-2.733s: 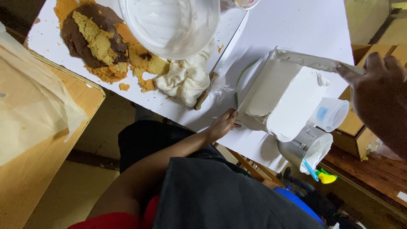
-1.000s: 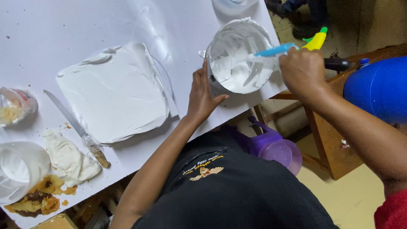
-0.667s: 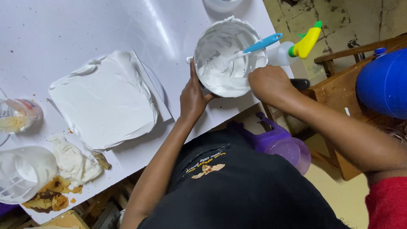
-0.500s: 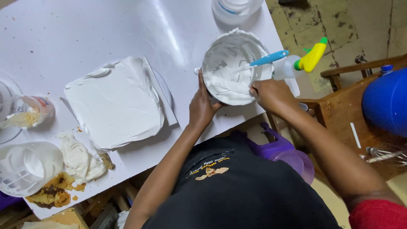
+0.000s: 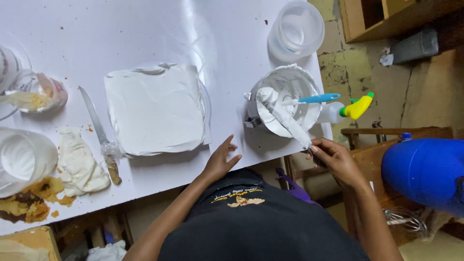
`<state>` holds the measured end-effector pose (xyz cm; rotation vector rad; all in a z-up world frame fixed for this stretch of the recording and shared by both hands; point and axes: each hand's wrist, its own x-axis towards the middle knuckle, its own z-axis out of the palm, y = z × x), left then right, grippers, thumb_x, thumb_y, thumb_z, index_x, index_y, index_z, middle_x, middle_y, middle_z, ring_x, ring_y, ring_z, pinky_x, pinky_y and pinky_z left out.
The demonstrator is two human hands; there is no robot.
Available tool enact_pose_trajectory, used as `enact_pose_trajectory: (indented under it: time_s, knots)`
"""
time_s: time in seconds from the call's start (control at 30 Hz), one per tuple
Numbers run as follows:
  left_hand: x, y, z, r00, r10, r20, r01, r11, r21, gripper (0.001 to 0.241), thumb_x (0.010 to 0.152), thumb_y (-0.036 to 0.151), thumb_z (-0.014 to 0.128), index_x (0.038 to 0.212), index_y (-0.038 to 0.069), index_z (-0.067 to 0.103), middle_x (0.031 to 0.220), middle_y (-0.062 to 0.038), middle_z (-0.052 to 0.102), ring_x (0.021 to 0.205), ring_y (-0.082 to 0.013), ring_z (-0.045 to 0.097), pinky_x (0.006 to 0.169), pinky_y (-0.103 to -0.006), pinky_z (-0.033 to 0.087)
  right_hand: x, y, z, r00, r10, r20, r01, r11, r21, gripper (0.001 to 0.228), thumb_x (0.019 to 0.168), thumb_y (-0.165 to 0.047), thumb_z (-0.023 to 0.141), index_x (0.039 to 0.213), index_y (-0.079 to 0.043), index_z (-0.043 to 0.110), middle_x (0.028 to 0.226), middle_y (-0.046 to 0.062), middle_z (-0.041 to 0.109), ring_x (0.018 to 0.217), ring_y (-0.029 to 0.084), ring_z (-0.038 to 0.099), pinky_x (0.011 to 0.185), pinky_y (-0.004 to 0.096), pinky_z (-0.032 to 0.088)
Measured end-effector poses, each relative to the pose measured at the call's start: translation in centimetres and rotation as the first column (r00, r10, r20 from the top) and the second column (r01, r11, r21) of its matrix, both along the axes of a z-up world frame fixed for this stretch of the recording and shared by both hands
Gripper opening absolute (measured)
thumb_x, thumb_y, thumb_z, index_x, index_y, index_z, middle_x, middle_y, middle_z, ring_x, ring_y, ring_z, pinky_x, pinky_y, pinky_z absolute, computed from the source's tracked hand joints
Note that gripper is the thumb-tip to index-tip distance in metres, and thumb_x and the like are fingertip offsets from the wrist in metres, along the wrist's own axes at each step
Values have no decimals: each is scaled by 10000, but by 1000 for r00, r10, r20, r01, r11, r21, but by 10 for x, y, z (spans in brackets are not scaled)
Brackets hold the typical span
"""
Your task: Applying and smoothing white frosting over a square cake using a metal spatula at a decorating station.
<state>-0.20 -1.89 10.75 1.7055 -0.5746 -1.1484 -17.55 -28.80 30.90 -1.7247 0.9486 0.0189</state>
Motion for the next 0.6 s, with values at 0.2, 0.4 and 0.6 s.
enact_pose_trajectory:
  time_s: [0.2, 0.4, 0.6]
  knots:
    - [10, 106, -7, 493, 638, -592, -746, 660, 89, 598, 900, 155, 581, 1469, 58, 422, 1515, -147, 541, 1389, -276, 532, 1180, -392, 418, 57, 22, 50, 957, 250, -146, -241, 968, 72, 429, 935, -85, 638, 1350, 13, 689, 1158, 125, 736, 960, 217, 707, 896, 327, 587]
    - [19, 125, -99, 380, 639, -669, -906, 404, -128, 623, 803, -9, 575, 1354, 58, 292, 1266, -185, 584, 1167, -286, 629, 912, -378, 538, 195, 94, 110, 492, 804, -334, -851, 364, -379, 347, 937, -166, 636, 1246, -41, 729, 949, 55, 783, 847, 174, 722, 767, 325, 559]
    - [85, 172, -90, 545, 747, -380, -827, 554, -95, 592, 948, 203, 490, 1522, 138, 366, 928, -69, 568, 821, -204, 562, 750, -358, 449, 319, 197, 141, 183, 867, -463, -789, -152, -596, 321, 1093, 32, 636, 1382, -68, 734, 998, 149, 620, 826, 276, 560, 772, 397, 413]
